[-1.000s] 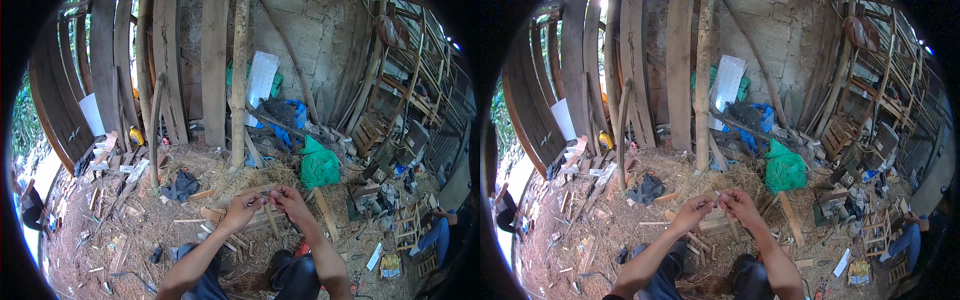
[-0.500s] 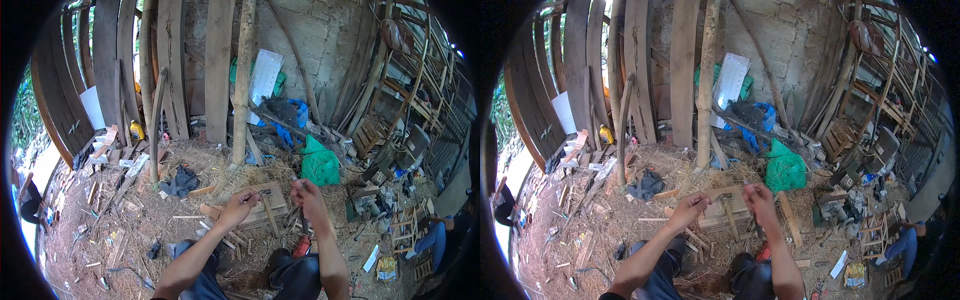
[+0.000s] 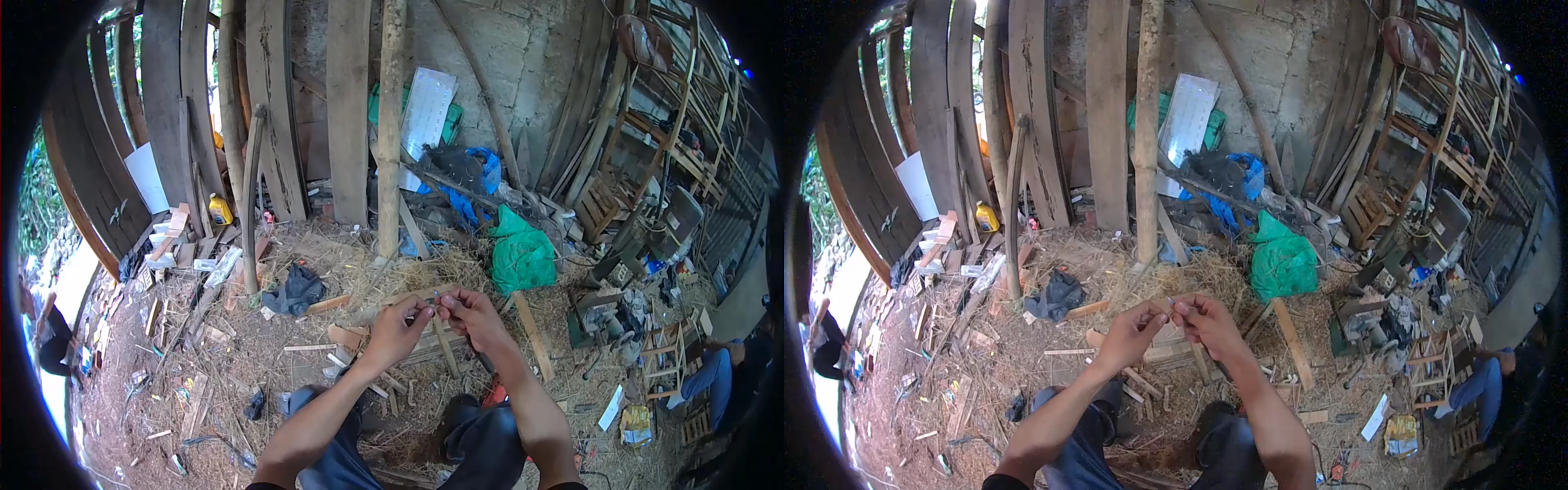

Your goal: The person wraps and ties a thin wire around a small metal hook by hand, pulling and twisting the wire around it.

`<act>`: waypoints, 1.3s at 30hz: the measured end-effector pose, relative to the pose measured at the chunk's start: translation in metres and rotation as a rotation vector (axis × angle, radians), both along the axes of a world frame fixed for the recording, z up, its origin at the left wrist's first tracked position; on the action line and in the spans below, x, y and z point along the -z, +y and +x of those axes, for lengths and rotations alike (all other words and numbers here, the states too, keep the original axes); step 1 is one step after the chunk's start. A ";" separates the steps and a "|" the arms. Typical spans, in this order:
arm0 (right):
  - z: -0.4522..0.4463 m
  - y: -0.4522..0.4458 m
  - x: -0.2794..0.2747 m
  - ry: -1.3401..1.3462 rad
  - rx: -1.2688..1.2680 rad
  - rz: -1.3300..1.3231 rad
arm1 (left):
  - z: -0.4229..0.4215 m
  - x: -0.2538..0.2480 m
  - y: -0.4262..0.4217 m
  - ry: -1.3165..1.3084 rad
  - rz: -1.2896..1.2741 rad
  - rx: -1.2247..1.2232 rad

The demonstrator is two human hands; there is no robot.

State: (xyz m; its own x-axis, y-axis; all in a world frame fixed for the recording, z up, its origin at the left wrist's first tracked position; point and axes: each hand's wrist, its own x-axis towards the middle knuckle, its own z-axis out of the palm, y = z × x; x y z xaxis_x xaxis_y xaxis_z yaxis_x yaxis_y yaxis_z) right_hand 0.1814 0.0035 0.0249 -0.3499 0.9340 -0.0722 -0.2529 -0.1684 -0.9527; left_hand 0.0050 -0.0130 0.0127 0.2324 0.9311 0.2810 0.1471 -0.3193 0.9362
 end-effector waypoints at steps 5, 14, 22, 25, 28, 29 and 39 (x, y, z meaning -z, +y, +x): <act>0.003 0.002 -0.003 -0.065 0.055 0.007 | 0.005 -0.007 -0.002 0.058 0.098 -0.064; 0.077 0.030 0.021 0.090 0.540 0.078 | -0.011 -0.008 -0.011 0.084 -0.057 -0.028; 0.009 -0.013 -0.005 -0.011 0.140 0.015 | -0.005 0.001 -0.002 0.098 0.129 -0.090; 0.010 -0.005 0.002 0.017 0.107 -0.001 | 0.001 0.001 -0.006 0.089 0.168 -0.083; 0.016 -0.002 0.002 -0.035 0.102 -0.014 | 0.000 -0.004 -0.008 0.112 0.137 -0.046; 0.019 -0.001 0.004 -0.037 0.096 0.004 | -0.001 -0.006 -0.010 0.119 0.132 -0.042; 0.109 0.026 0.024 0.140 0.624 0.075 | -0.016 0.000 -0.008 0.148 0.090 -0.059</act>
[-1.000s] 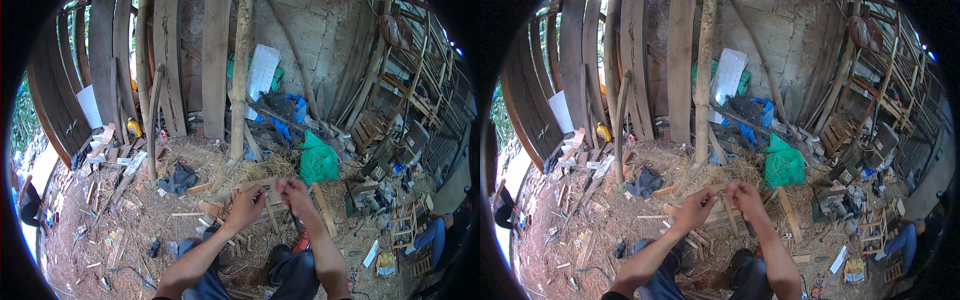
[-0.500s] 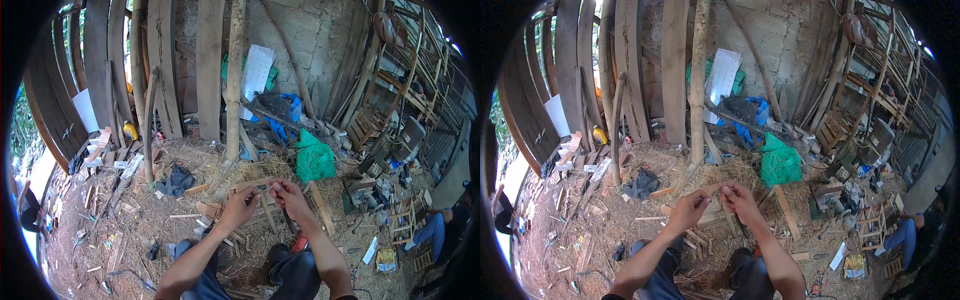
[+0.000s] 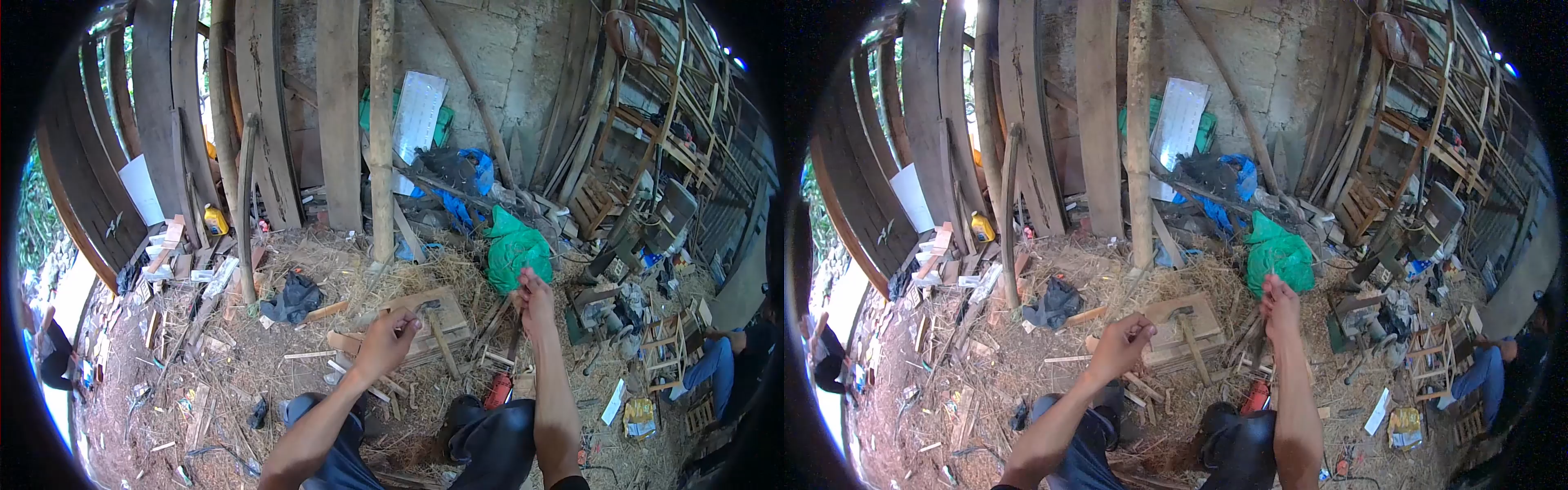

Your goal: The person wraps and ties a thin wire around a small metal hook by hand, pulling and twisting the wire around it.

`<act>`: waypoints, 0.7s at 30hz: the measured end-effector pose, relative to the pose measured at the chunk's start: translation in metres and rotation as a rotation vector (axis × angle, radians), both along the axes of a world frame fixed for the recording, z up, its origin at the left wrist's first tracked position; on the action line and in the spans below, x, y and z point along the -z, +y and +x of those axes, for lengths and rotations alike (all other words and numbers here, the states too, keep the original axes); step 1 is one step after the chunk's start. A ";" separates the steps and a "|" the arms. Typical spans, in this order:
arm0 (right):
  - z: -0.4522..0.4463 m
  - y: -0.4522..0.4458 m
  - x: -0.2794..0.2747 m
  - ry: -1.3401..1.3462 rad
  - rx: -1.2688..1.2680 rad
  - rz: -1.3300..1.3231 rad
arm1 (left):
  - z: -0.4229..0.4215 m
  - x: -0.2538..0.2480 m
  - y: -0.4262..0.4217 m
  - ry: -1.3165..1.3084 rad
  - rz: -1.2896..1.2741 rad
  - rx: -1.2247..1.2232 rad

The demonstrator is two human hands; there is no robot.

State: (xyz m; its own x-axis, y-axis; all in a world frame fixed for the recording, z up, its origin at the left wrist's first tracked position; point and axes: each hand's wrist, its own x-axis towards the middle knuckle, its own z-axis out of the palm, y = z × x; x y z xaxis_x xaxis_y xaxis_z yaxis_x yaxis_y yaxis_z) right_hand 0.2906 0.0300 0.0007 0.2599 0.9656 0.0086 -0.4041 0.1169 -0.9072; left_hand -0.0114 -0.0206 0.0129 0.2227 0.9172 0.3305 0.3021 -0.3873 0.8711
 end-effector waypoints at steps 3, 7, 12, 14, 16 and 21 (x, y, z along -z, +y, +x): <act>-0.016 -0.011 0.006 -0.041 -0.076 -0.012 | -0.004 0.006 0.008 0.009 -0.050 -0.030; -0.088 -0.042 -0.027 -0.248 -0.300 -0.055 | 0.010 0.013 0.009 -0.062 -0.060 0.052; -0.098 -0.027 -0.012 -0.192 -0.434 -0.034 | 0.019 0.008 0.006 -0.084 -0.021 0.068; -0.084 -0.018 -0.014 -0.120 -0.385 -0.046 | 0.017 0.006 0.006 -0.086 -0.039 0.093; -0.069 -0.013 -0.018 0.043 -0.375 -0.064 | 0.013 0.000 0.002 -0.065 -0.143 0.129; -0.085 -0.028 -0.023 -0.060 -0.415 -0.075 | 0.013 0.011 0.008 -0.094 -0.133 0.128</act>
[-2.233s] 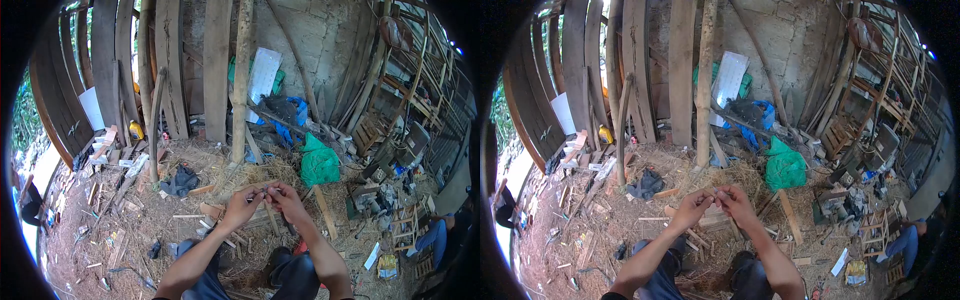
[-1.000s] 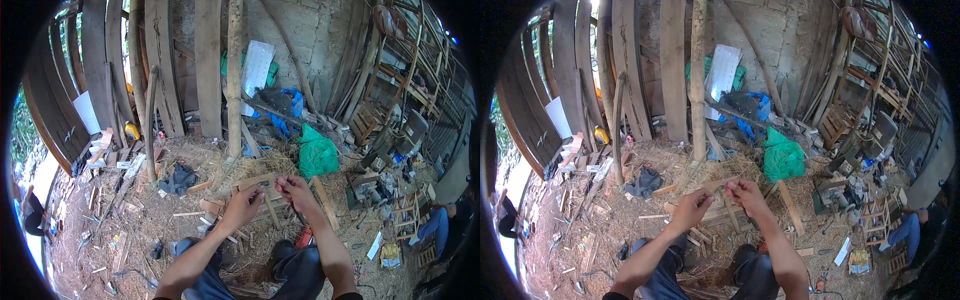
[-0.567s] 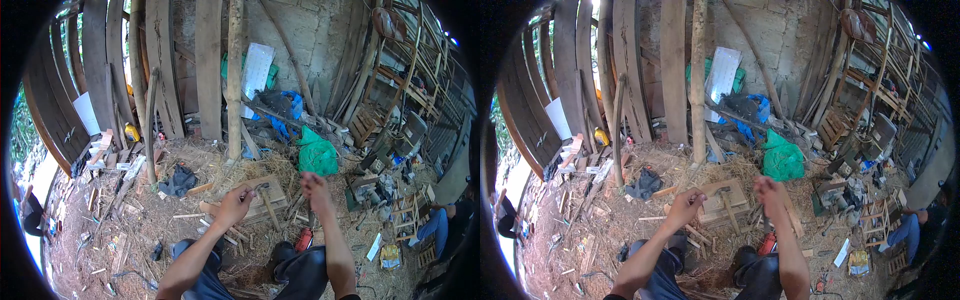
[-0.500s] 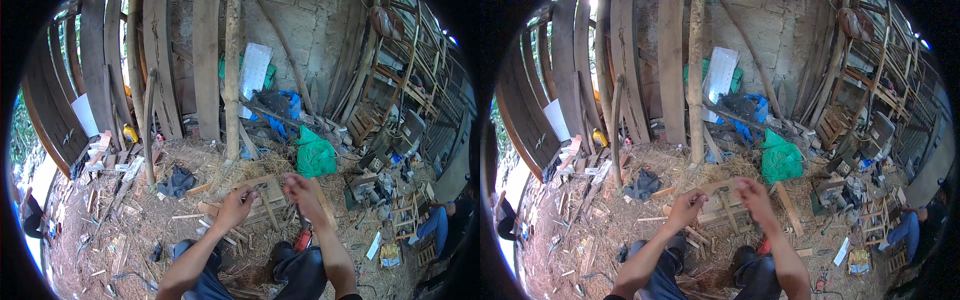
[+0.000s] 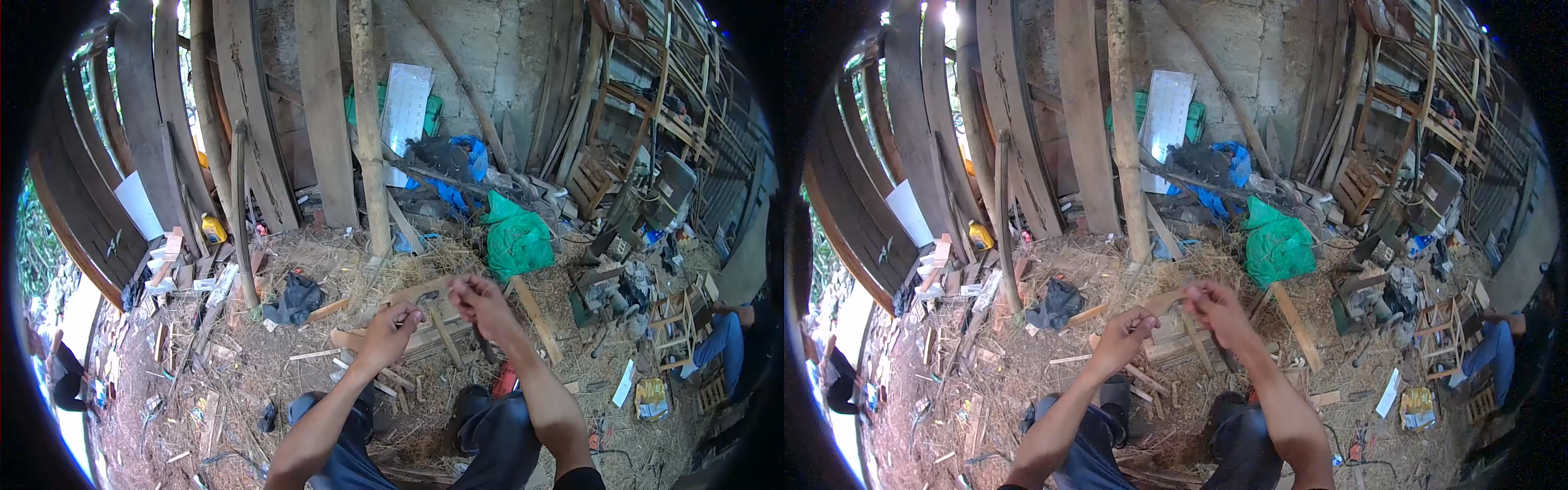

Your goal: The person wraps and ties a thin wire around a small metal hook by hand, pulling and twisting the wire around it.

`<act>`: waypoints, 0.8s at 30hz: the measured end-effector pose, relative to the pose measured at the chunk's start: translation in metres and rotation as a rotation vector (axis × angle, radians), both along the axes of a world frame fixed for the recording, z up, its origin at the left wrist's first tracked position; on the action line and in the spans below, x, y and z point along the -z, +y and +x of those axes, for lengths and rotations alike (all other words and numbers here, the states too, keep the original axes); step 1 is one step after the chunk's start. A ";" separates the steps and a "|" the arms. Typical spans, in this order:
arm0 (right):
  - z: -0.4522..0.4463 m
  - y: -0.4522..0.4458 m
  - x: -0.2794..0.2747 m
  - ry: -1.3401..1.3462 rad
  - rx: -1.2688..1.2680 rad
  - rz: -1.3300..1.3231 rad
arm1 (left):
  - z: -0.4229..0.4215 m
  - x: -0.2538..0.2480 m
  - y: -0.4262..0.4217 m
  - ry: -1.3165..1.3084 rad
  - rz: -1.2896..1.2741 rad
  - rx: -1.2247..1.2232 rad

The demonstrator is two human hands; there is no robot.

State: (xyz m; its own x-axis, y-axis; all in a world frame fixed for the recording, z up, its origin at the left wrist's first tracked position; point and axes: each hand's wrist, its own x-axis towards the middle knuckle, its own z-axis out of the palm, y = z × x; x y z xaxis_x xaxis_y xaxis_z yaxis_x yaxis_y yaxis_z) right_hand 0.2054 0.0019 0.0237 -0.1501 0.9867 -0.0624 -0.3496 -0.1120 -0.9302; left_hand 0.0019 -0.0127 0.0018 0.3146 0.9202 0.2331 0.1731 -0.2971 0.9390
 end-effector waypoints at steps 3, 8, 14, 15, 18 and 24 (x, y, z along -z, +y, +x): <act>-0.021 -0.011 0.003 -0.113 -0.211 0.051 | 0.003 0.003 0.004 -0.097 -0.045 0.030; -0.016 -0.001 0.005 -0.035 -0.244 0.027 | 0.004 0.005 0.005 -0.216 -0.124 0.056; -0.007 0.005 0.008 -0.103 -0.186 0.011 | 0.010 -0.008 -0.002 -0.235 -0.269 0.090; -0.006 0.005 0.007 -0.110 -0.176 0.019 | 0.011 -0.008 -0.002 -0.229 -0.263 0.084; 0.003 0.011 0.005 -0.135 0.006 -0.010 | 0.009 0.001 -0.001 -0.225 -0.246 0.095; 0.078 0.030 0.027 0.131 0.332 0.076 | -0.009 -0.003 -0.001 -0.215 -0.262 0.084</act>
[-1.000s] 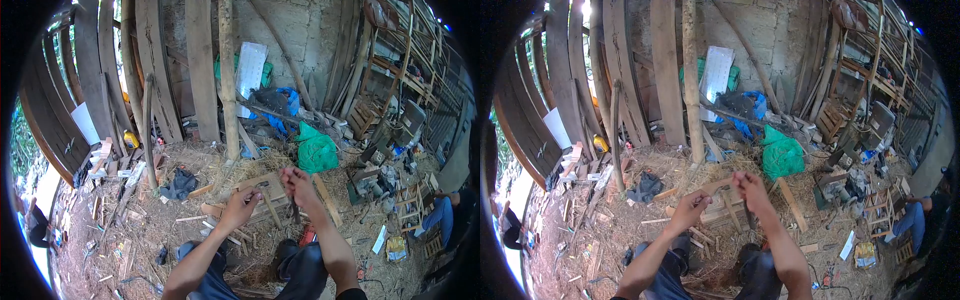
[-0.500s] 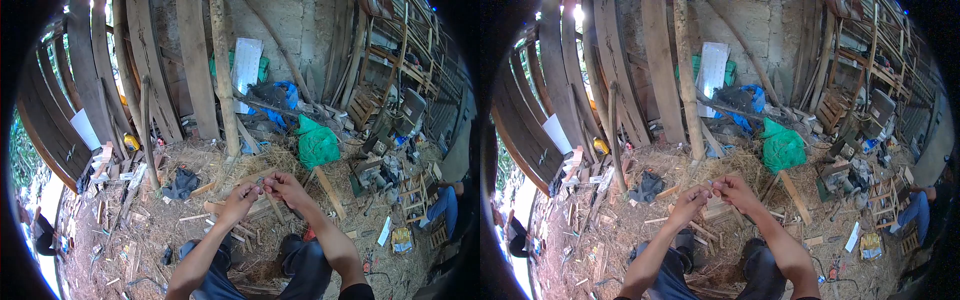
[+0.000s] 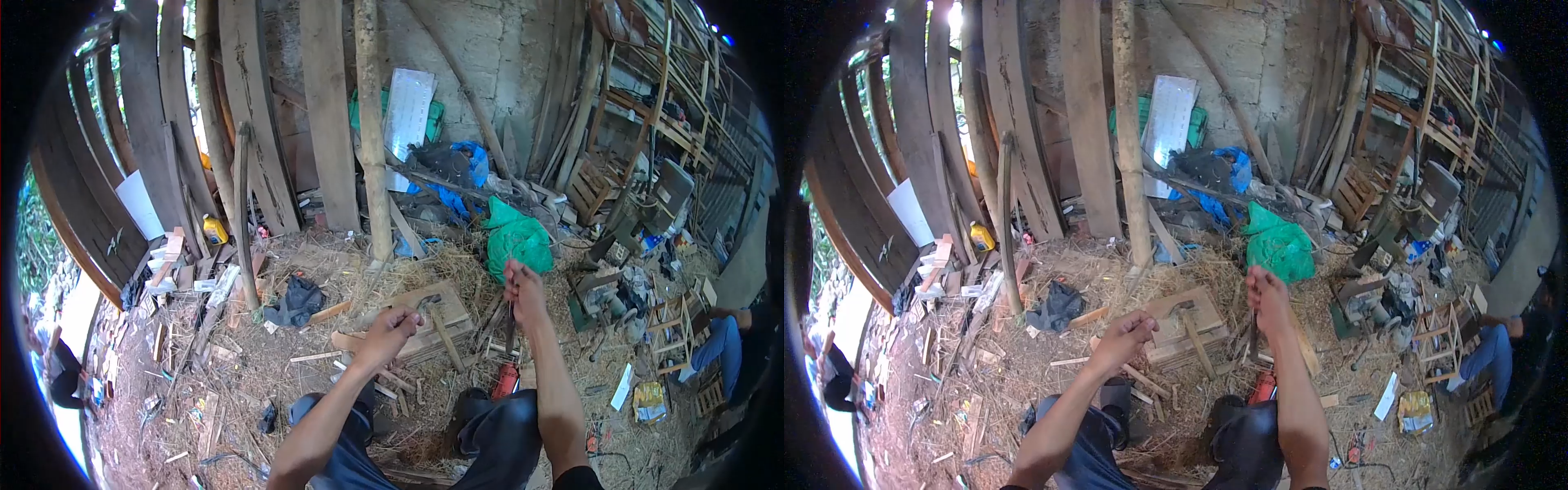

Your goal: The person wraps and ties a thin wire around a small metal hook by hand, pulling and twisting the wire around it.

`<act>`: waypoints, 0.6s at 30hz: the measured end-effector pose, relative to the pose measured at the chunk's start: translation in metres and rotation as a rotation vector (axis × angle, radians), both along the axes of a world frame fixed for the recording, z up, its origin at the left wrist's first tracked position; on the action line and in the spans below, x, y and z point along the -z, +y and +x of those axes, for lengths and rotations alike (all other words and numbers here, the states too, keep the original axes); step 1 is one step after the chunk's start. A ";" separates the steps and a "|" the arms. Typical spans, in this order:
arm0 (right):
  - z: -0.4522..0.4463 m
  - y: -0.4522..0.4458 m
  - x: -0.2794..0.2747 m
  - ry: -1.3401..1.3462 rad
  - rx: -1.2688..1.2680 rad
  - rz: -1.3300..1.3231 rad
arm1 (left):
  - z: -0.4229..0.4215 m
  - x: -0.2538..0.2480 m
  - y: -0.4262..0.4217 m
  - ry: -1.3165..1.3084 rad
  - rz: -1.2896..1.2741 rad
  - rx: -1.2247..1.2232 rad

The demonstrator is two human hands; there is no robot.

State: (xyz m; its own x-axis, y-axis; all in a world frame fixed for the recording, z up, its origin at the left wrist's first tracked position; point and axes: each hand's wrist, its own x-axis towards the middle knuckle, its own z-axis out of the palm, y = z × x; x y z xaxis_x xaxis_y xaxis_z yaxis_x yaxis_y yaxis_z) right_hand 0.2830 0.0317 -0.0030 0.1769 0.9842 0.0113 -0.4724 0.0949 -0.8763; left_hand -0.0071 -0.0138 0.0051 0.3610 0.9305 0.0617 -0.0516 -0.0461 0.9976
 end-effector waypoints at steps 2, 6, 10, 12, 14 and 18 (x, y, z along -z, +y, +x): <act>-0.025 -0.018 -0.009 -0.116 -0.067 -0.018 | -0.004 -0.003 0.003 -0.015 -0.033 -0.026; -0.082 -0.039 -0.026 -0.292 -0.253 -0.048 | 0.000 -0.010 0.000 -0.038 -0.099 0.056; -0.093 -0.035 -0.022 -0.208 -0.513 -0.045 | 0.008 -0.009 -0.003 -0.069 -0.138 0.097; -0.090 -0.031 -0.023 -0.139 -0.540 -0.070 | 0.010 -0.009 -0.001 -0.072 -0.144 0.094; -0.087 -0.028 -0.025 -0.197 -0.531 -0.073 | 0.011 -0.006 0.001 -0.079 -0.152 0.092; -0.084 -0.026 -0.028 -0.217 -0.523 -0.093 | 0.017 0.003 0.003 -0.021 0.042 0.055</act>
